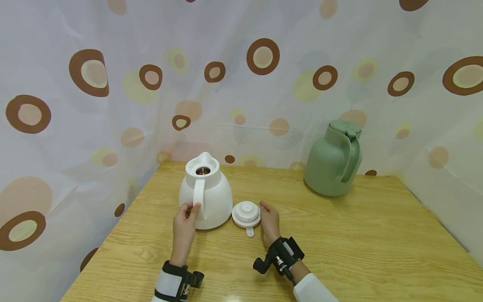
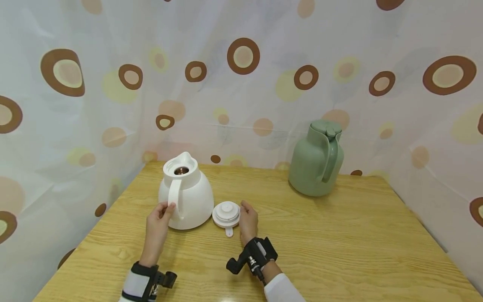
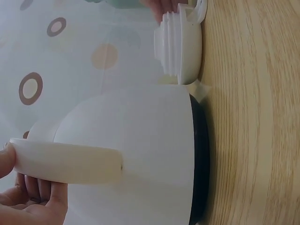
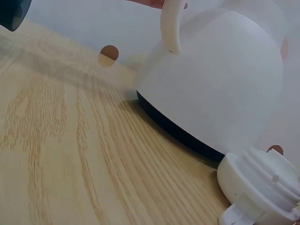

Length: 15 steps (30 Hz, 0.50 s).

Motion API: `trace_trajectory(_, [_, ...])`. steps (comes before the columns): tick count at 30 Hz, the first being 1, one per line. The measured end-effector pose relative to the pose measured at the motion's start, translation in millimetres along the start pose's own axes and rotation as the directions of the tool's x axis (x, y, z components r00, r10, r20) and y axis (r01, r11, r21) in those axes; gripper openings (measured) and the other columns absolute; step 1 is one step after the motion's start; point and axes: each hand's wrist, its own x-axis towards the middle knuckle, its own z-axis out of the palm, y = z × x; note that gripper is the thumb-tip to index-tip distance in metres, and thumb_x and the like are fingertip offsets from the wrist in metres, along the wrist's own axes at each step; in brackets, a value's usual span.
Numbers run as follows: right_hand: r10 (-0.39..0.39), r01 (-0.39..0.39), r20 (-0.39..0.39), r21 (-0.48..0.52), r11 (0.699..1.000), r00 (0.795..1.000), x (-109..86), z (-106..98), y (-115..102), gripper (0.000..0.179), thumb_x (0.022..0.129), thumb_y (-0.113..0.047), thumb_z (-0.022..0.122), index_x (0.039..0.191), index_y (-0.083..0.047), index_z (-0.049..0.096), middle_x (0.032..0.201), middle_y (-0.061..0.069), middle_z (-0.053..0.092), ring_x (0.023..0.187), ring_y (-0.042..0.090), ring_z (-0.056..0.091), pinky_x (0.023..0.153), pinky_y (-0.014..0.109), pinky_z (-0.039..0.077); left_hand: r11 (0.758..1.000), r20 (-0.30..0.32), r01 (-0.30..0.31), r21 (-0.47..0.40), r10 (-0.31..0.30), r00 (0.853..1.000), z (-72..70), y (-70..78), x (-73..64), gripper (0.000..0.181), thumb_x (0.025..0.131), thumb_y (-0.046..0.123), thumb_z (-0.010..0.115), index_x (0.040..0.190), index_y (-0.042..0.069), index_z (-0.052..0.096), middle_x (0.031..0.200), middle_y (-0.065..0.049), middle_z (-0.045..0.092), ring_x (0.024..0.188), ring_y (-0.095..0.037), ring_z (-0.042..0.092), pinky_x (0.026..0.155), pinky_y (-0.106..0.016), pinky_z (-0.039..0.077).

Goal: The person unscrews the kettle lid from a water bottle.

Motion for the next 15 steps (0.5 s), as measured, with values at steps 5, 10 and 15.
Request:
trace_trajectory(5, [-0.112, 0.114, -0.077, 0.032, 0.993, 0.991, 4.1, -23, -18, 0.033, 0.098, -0.007, 0.041, 0.127, 0.007, 0.045, 0.126, 0.021, 0.048, 0.118, 0.029, 0.042, 0.097, 0.038, 0.033, 1.000, -0.021, -0.002, -0.019, 0.001, 1.000, 0.7, -1.9, -3.4, 0.033, 0.094, 0.024, 0.055, 0.104, -0.008, 0.057, 0.090, -0.014, 0.054, 0.082, -0.022, 0.047, 0.070, -0.029, 0.039])
trace_trajectory(10, [-0.187, 0.255, -0.309, 0.199, 0.946, 0.933, 20.9, -72, -50, 0.019, 0.096, -0.004, 0.043, 0.111, 0.005, 0.051, 0.111, 0.013, 0.053, 0.100, 0.019, 0.049, 0.086, 0.029, 0.038, 0.999, -0.041, -0.032, -0.037, 0.031, 0.999, 4.8, 0.1, -6.1, 0.033, 0.095, 0.021, 0.053, 0.107, -0.009, 0.055, 0.093, -0.015, 0.053, 0.083, -0.023, 0.046, 0.071, -0.030, 0.038])
trace_trajectory(15, [-0.191, 0.322, -0.515, 0.178, 0.930, 0.836, 43.9, -124, -82, 0.007, 0.097, -0.010, 0.043, 0.099, -0.010, 0.049, 0.101, 0.000, 0.046, 0.091, 0.010, 0.044, 0.078, 0.022, 0.034, 0.985, -0.149, -0.113, -0.128, 0.094, 0.984, 11.6, 9.3, -6.0, 0.027, 0.091, 0.002, 0.057, 0.114, -0.010, 0.048, 0.105, -0.019, 0.051, 0.097, -0.027, 0.048, 0.083, -0.036, 0.040])
